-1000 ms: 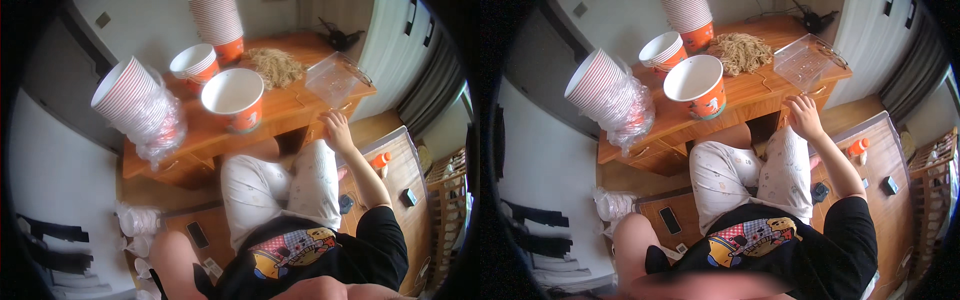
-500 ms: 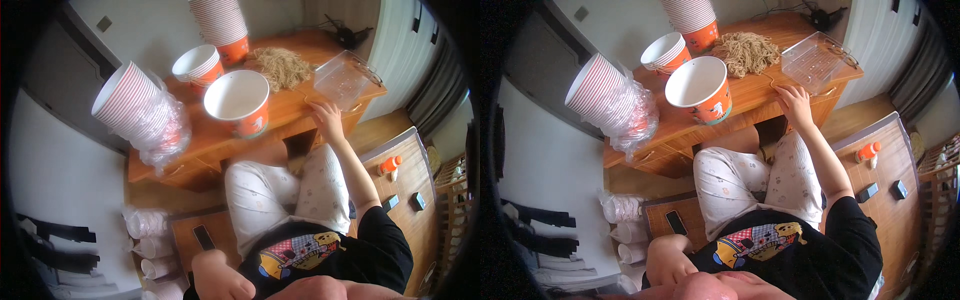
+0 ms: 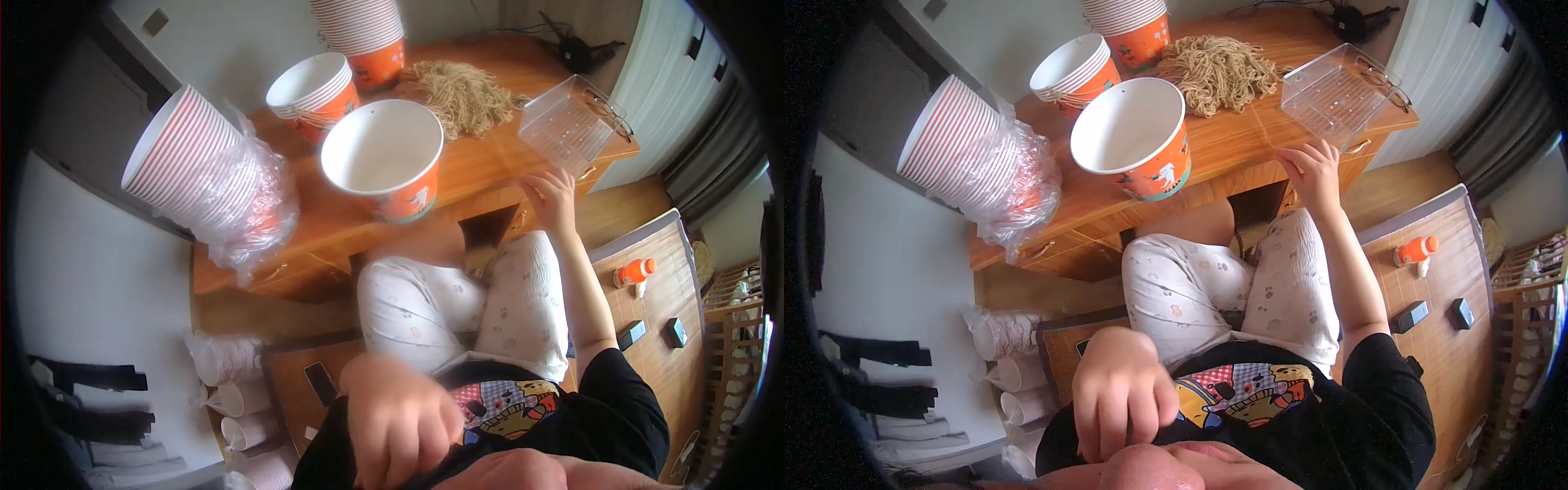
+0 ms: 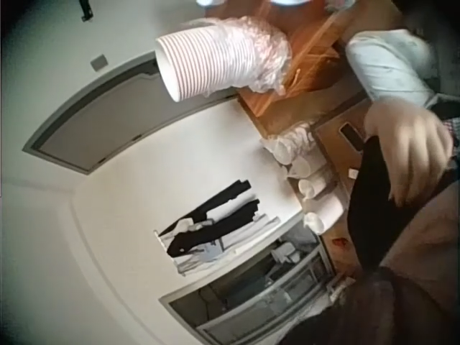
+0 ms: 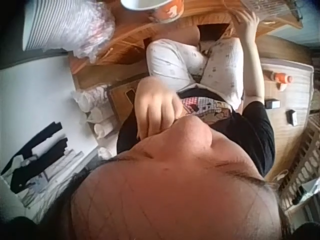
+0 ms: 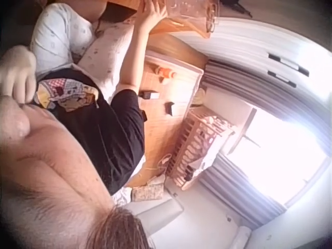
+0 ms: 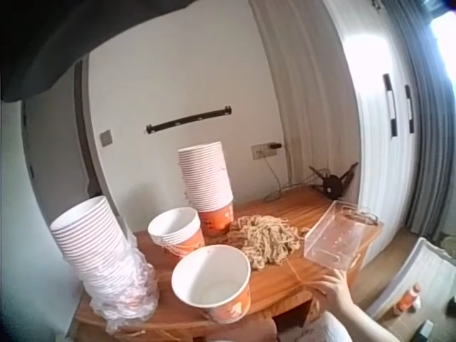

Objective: Attaching string handles to decorative paper buckets.

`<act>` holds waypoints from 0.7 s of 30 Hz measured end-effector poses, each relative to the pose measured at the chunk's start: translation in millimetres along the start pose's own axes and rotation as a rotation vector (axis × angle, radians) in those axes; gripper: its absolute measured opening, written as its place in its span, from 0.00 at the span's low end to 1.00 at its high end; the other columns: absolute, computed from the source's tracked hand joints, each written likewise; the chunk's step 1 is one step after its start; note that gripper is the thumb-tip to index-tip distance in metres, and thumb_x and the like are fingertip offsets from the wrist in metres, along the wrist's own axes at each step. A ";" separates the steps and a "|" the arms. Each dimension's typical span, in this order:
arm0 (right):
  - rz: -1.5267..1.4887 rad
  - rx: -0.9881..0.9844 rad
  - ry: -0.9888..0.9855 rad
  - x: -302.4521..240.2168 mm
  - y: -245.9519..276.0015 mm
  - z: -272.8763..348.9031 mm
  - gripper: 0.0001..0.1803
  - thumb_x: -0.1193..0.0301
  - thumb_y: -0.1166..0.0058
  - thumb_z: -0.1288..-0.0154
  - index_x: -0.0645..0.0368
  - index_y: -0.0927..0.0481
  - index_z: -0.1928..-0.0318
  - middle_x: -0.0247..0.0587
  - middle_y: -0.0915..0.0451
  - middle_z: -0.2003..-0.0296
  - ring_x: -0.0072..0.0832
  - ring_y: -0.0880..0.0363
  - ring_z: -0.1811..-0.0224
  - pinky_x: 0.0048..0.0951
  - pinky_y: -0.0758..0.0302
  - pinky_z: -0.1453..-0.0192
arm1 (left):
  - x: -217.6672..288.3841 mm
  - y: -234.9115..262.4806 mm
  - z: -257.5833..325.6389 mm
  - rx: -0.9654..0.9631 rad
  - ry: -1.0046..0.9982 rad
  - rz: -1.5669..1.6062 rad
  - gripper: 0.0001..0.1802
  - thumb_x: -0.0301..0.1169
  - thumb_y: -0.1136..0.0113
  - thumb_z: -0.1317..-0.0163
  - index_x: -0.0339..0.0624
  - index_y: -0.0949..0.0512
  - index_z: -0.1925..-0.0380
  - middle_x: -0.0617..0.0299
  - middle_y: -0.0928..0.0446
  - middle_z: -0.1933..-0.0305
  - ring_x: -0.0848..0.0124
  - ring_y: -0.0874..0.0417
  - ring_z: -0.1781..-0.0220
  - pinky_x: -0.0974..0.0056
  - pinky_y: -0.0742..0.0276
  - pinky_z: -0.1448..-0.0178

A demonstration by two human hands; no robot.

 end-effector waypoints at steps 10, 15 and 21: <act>0.127 0.214 -0.098 -18.7 138.9 26.3 0.10 0.84 0.37 0.50 0.62 0.16 0.65 0.40 0.17 0.69 0.31 0.24 0.66 0.27 0.27 0.62 | -104.0 102.5 41.7 0.414 0.226 0.033 0.16 0.42 0.21 0.59 0.51 0.20 0.85 0.73 0.22 0.73 0.73 0.28 0.68 0.67 0.35 0.64; 0.059 0.481 -0.144 -27.5 218.1 75.3 0.12 0.89 0.39 0.48 0.68 0.20 0.62 0.43 0.19 0.70 0.32 0.25 0.66 0.28 0.26 0.60 | -122.2 93.4 36.9 0.192 0.194 -0.032 0.20 0.47 0.28 0.49 0.50 0.24 0.87 0.71 0.20 0.70 0.69 0.26 0.66 0.63 0.32 0.57; -0.298 0.055 0.202 -104.0 209.1 36.8 0.09 0.68 0.43 0.39 0.52 0.22 0.76 0.30 0.18 0.75 0.23 0.35 0.78 0.28 0.42 0.73 | -123.3 68.0 70.7 0.542 0.345 -0.397 0.23 0.49 0.51 0.31 0.45 0.21 0.76 0.63 0.21 0.64 0.66 0.26 0.59 0.62 0.32 0.51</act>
Point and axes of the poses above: each hand's wrist, its own z-axis away from the middle knuckle, its own y-axis out of the back of the hand, x = y × z, the point moved 4 cm from there along -z, towards the middle knuckle
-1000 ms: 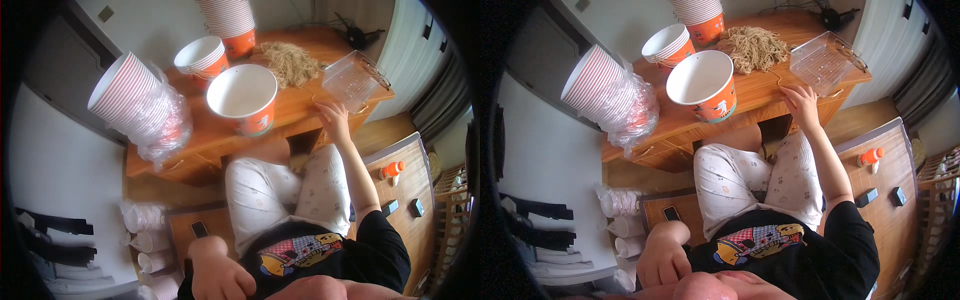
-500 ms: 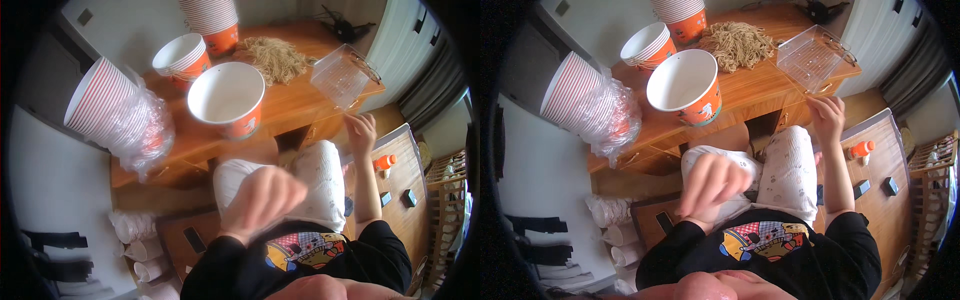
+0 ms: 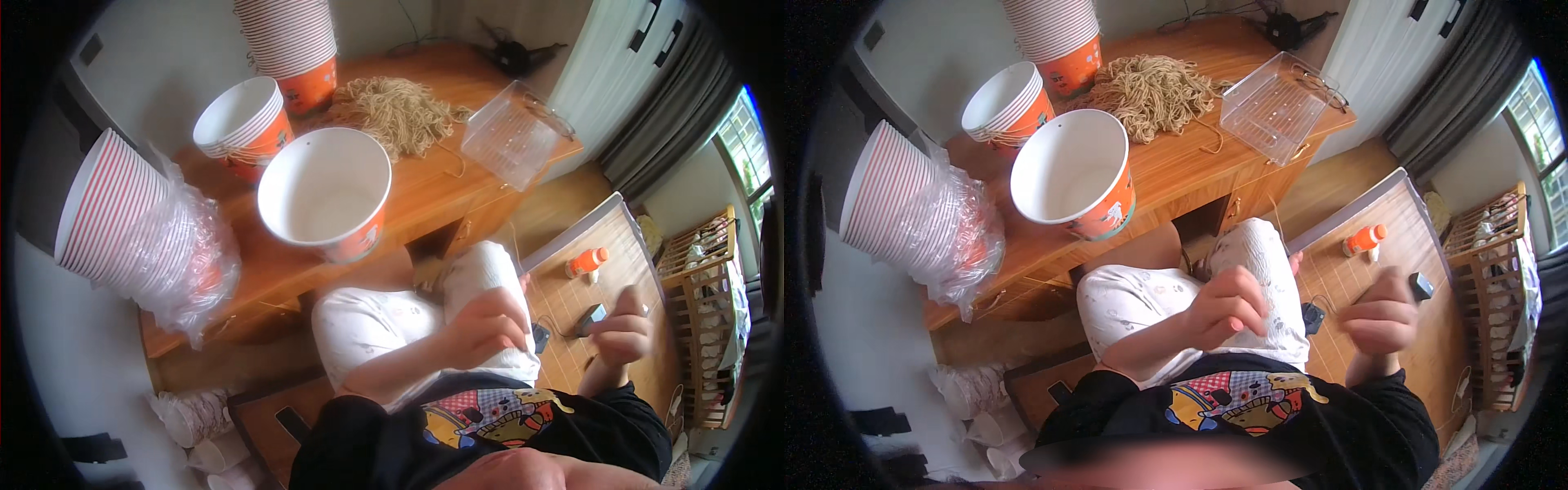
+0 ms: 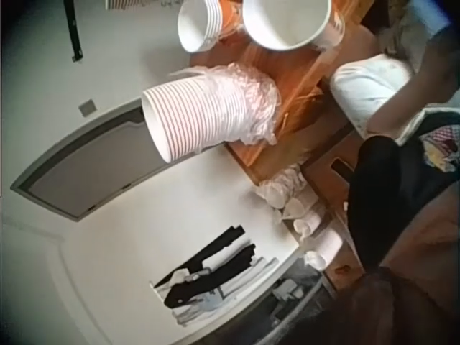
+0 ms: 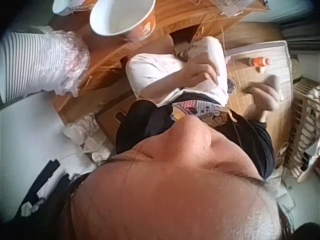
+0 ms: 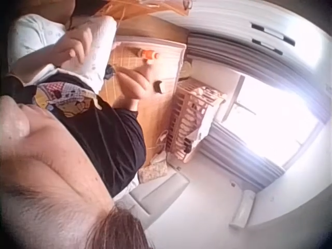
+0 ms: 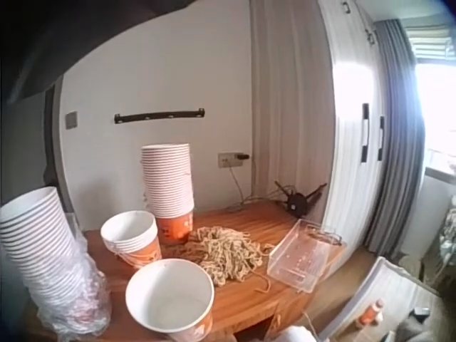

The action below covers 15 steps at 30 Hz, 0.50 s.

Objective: Attaching string handles to decorative paper buckets.

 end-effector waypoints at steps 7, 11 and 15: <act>0.002 -0.340 0.070 2.9 -93.2 -25.7 0.17 0.72 0.35 0.51 0.52 0.16 0.56 0.26 0.18 0.69 0.25 0.23 0.66 0.30 0.32 0.63 | 19.7 7.8 -0.1 0.163 0.341 -0.085 0.41 0.32 0.31 0.45 0.40 0.43 0.35 0.51 0.31 0.44 0.59 0.29 0.40 0.55 0.34 0.34; 0.028 -0.274 -0.014 6.1 -122.2 -48.6 0.24 0.71 0.29 0.55 0.54 0.17 0.53 0.25 0.16 0.67 0.24 0.22 0.67 0.28 0.33 0.65 | 12.4 31.4 24.1 0.213 0.491 0.195 0.35 0.25 0.38 0.39 0.44 0.43 0.34 0.61 0.28 0.57 0.79 0.27 0.62 0.73 0.29 0.60; -0.010 -0.247 -0.044 5.7 -149.6 -67.7 0.22 0.72 0.28 0.54 0.55 0.17 0.55 0.27 0.17 0.67 0.24 0.22 0.67 0.27 0.34 0.65 | 39.9 64.2 30.3 0.327 0.504 0.015 0.23 0.37 0.48 0.30 0.33 0.35 0.41 0.60 0.29 0.46 0.78 0.28 0.48 0.71 0.31 0.46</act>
Point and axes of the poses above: each hand's wrist, its own z-axis away from the middle knuckle, its own y-axis out of the back of the hand, x = y × z, the point moved 4 cm from there along -z, towards the middle knuckle
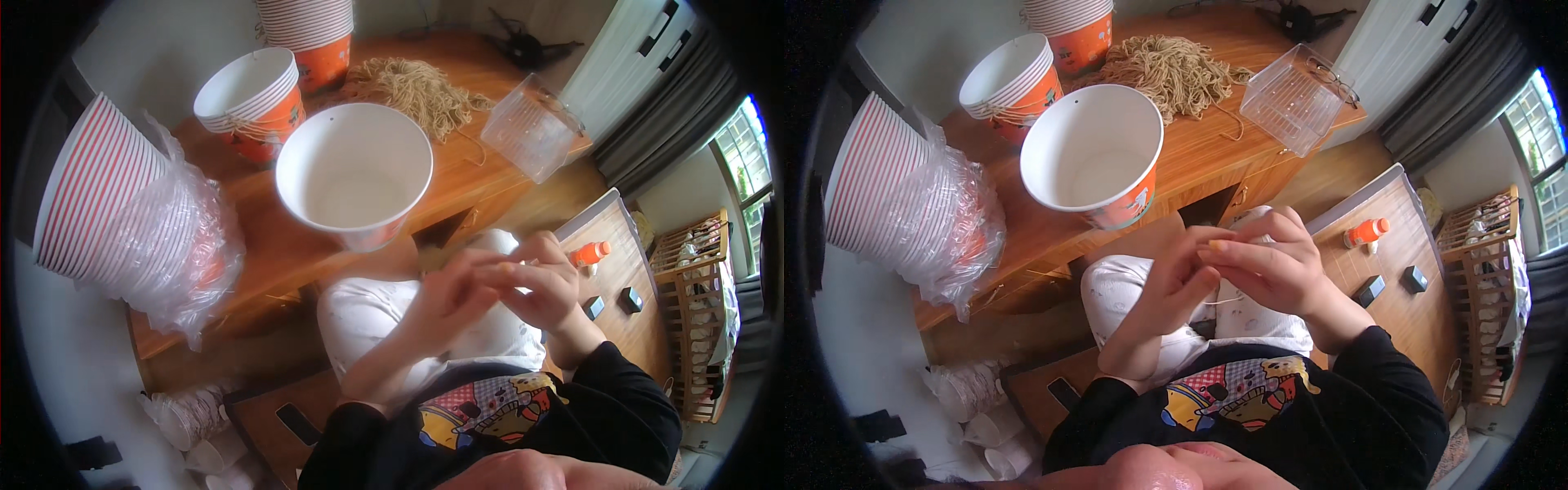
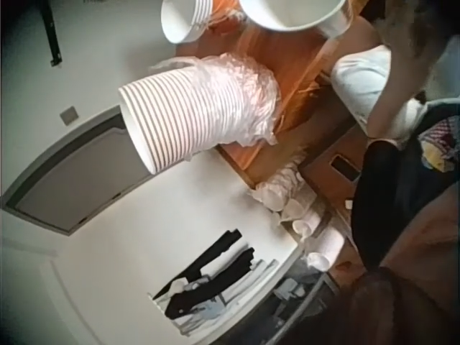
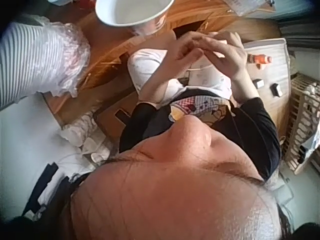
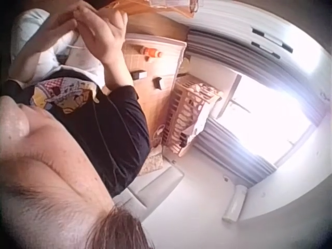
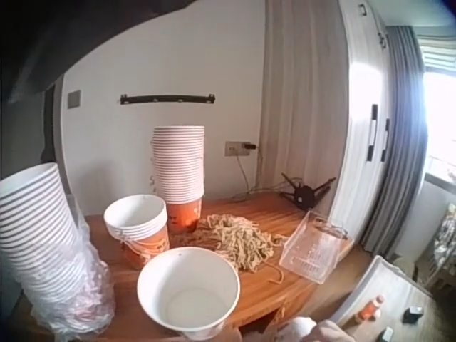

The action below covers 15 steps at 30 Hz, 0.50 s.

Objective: Attaching string handles to decorative paper buckets.

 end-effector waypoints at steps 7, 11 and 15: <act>-0.200 0.102 -0.074 10.5 -28.3 -17.3 0.25 0.76 0.29 0.53 0.61 0.22 0.51 0.40 0.15 0.62 0.28 0.24 0.70 0.27 0.31 0.63 | 15.5 24.4 9.6 0.215 -0.061 -0.008 0.08 0.30 0.50 0.31 0.36 0.25 0.61 0.66 0.27 0.67 0.78 0.30 0.66 0.73 0.35 0.62; -0.297 0.045 -0.111 10.0 -41.4 -21.4 0.27 0.76 0.32 0.47 0.62 0.28 0.46 0.45 0.15 0.60 0.27 0.20 0.65 0.28 0.28 0.58 | 23.9 28.8 12.8 0.245 0.004 0.143 0.08 0.29 0.52 0.31 0.37 0.25 0.61 0.66 0.28 0.68 0.79 0.30 0.65 0.73 0.36 0.61; -1.161 0.092 -0.599 23.5 -59.9 -16.2 0.30 0.75 0.43 0.35 0.64 0.40 0.36 0.50 0.19 0.52 0.29 0.20 0.49 0.30 0.29 0.41 | 21.9 36.4 17.7 0.243 -0.034 0.145 0.08 0.28 0.53 0.30 0.39 0.25 0.66 0.69 0.29 0.70 0.82 0.32 0.68 0.74 0.38 0.63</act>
Point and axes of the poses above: each hand's wrist, its own z-axis away from the middle knuckle, its own y-axis out of the back of the hand, x = y × z, the point moved 4 cm from there along -z, towards the middle knuckle
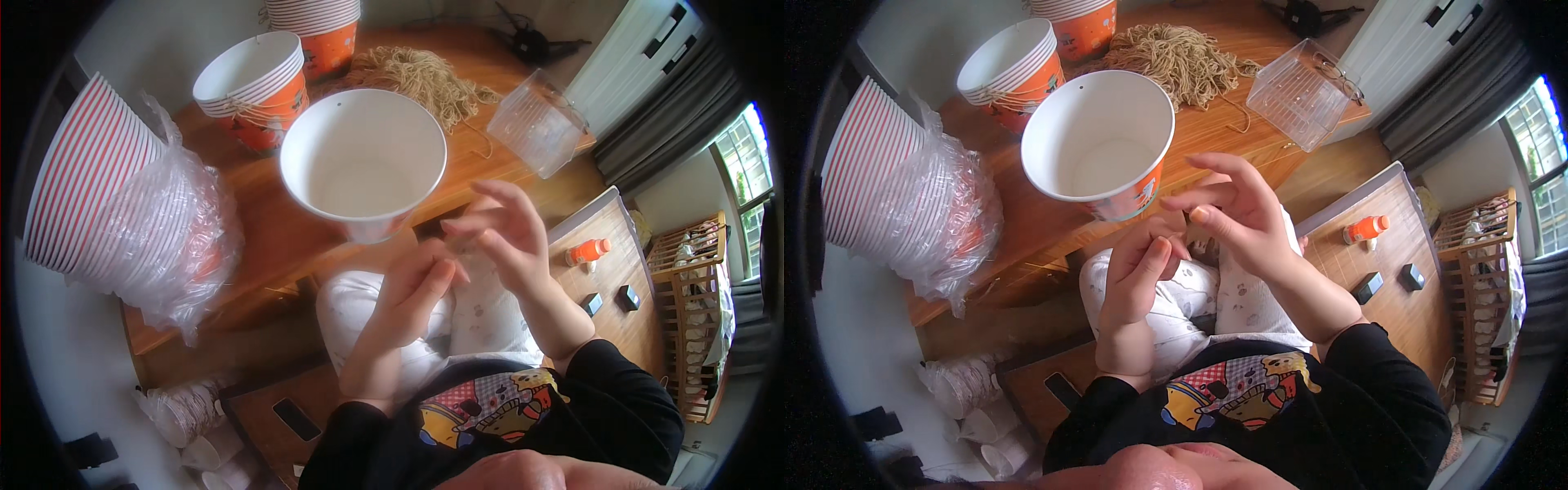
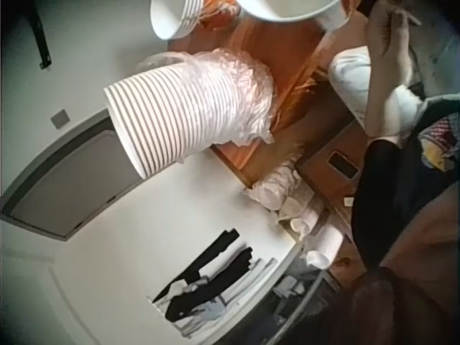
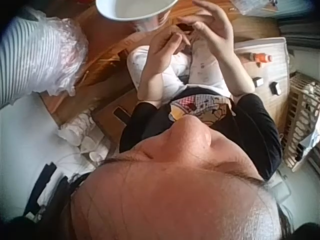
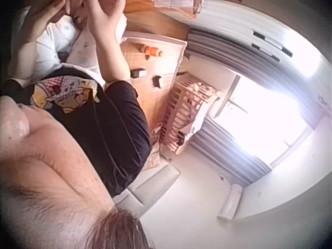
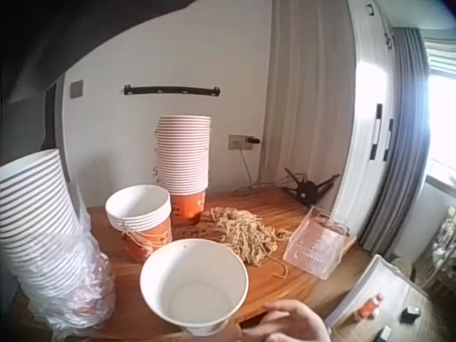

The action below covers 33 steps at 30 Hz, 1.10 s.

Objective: Attaching string handles to decorative paper buckets.

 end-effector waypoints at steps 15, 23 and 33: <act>-0.231 -0.068 -0.004 19.4 4.4 -11.6 0.29 0.84 0.42 0.40 0.62 0.37 0.39 0.48 0.16 0.64 0.25 0.21 0.64 0.24 0.23 0.62 | -7.8 -5.0 -11.7 0.043 -0.040 -0.024 0.11 0.32 0.55 0.28 0.36 0.25 0.58 0.71 0.29 0.71 0.88 0.41 0.80 0.79 0.49 0.76; -0.303 0.009 -0.039 19.7 5.9 -15.1 0.27 0.84 0.41 0.41 0.62 0.35 0.42 0.49 0.18 0.60 0.28 0.17 0.62 0.25 0.19 0.59 | -8.0 0.2 -13.5 0.058 -0.072 -0.071 0.13 0.34 0.54 0.28 0.36 0.26 0.67 0.73 0.34 0.79 0.87 0.44 0.83 0.77 0.52 0.78; -0.355 -0.089 -0.120 21.6 3.0 -15.3 0.16 0.84 0.46 0.37 0.55 0.40 0.64 0.57 0.21 0.51 0.25 0.21 0.61 0.25 0.23 0.56 | -18.5 1.3 -14.8 -0.049 -0.058 0.112 0.08 0.28 0.54 0.28 0.38 0.25 0.63 0.67 0.27 0.65 0.81 0.28 0.63 0.75 0.32 0.57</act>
Point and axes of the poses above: each hand's wrist, its own z-axis away from the middle knuckle, its own y-axis out of the back of the hand, x = y × z, the point moved 4 cm from there along -z, towards the middle knuckle
